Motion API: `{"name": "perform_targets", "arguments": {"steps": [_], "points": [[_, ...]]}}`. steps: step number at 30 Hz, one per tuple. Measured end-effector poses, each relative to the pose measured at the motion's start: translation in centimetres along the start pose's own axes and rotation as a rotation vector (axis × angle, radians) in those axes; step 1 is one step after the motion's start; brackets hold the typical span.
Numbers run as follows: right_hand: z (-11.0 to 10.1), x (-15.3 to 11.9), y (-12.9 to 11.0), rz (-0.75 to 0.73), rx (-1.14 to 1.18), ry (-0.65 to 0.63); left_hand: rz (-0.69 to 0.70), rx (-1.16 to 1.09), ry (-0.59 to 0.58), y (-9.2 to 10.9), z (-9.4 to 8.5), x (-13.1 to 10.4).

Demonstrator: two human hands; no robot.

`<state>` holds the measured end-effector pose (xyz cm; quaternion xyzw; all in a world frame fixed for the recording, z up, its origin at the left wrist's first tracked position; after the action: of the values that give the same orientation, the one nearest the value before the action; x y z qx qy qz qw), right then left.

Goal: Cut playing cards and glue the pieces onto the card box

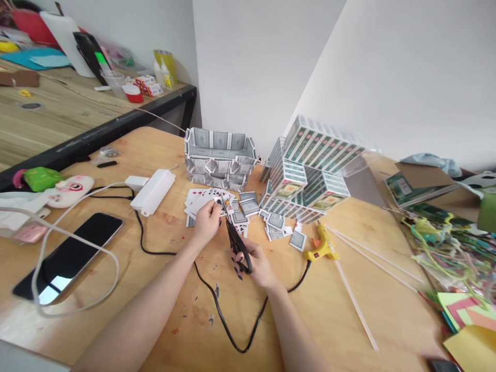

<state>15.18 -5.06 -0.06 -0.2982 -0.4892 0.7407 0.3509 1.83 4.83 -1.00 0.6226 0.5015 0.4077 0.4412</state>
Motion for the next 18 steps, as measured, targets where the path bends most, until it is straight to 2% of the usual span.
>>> {"name": "perform_targets", "arguments": {"steps": [18], "points": [[0.13,-0.25,-0.16,-0.009,-0.078,-0.006,-0.015,0.020,-0.018,-0.19,0.01,0.17]]}}
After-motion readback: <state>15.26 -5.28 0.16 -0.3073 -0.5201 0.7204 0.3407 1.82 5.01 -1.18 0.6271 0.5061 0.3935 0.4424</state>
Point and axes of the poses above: each hand's wrist, its own x-axis towards the middle knuckle, its own z-axis out of the palm, y = z × x, the point moved 2 cm from there along x, towards the middle knuckle, and after that the axes turned 15 degrees about -y, right-handed, at the moved point
